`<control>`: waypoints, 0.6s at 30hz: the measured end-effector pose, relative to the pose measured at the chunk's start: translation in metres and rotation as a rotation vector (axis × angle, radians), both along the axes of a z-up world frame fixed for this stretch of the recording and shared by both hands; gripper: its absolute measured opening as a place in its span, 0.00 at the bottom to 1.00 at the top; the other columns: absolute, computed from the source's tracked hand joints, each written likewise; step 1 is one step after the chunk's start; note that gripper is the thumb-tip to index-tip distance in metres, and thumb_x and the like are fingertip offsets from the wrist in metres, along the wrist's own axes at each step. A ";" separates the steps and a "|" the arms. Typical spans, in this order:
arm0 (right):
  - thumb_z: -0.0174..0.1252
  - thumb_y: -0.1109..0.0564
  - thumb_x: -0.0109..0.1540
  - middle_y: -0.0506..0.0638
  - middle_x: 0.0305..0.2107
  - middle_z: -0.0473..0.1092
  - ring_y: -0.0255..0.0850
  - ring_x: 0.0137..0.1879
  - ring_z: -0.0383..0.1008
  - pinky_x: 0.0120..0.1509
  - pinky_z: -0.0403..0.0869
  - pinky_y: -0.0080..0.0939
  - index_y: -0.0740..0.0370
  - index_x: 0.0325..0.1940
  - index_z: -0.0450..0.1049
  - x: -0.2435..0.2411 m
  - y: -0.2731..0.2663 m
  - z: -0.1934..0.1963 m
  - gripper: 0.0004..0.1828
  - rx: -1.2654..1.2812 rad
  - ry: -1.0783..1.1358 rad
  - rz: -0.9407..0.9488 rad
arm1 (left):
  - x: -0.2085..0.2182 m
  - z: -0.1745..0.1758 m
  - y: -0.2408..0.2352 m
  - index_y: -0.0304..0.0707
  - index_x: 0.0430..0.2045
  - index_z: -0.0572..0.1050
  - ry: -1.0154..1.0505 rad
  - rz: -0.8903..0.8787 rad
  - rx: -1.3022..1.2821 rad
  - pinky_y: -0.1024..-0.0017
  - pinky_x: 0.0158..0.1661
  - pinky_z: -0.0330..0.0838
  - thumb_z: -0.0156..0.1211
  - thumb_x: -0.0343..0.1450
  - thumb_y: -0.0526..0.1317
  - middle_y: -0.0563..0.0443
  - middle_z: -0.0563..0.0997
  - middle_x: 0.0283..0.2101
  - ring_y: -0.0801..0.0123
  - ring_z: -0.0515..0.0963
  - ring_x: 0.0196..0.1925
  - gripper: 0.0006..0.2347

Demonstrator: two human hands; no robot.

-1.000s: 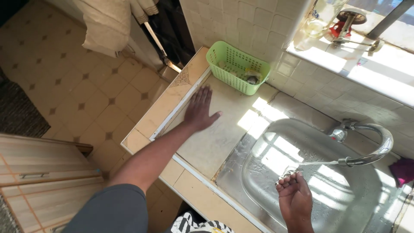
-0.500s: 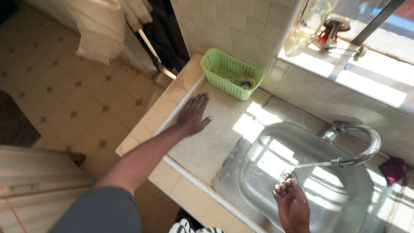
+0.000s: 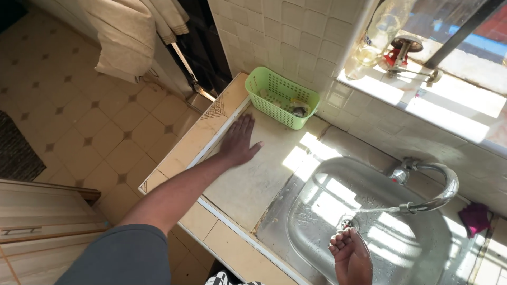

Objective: Washing a frying pan and a small pot in a kitchen sink

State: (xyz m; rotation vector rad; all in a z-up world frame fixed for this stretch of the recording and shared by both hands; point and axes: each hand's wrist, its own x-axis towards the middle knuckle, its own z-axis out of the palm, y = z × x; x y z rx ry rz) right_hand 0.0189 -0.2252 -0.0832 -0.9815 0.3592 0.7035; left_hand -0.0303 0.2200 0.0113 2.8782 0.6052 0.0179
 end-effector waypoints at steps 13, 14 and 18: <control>0.49 0.53 0.71 0.53 0.28 0.68 0.45 0.33 0.69 0.36 0.67 0.43 0.58 0.35 0.66 -0.013 0.038 0.051 0.12 -0.045 -0.026 0.134 | 0.035 0.001 -0.068 0.36 0.74 0.38 0.020 -0.175 0.034 0.54 0.74 0.30 0.36 0.77 0.54 0.38 0.39 0.78 0.50 0.39 0.80 0.33; 0.50 0.52 0.71 0.53 0.28 0.68 0.44 0.33 0.70 0.35 0.68 0.42 0.58 0.36 0.66 -0.015 0.039 0.053 0.12 -0.064 -0.025 0.147 | 0.036 -0.006 -0.073 0.35 0.74 0.40 0.027 -0.187 0.076 0.55 0.74 0.30 0.37 0.76 0.55 0.39 0.40 0.78 0.52 0.38 0.80 0.34; 0.50 0.52 0.72 0.53 0.28 0.69 0.45 0.33 0.71 0.35 0.70 0.42 0.59 0.37 0.68 -0.014 0.035 0.070 0.11 -0.079 -0.039 0.161 | 0.037 0.018 -0.070 0.31 0.72 0.47 -0.059 -0.019 -0.002 0.54 0.73 0.43 0.48 0.75 0.55 0.31 0.50 0.76 0.43 0.51 0.77 0.35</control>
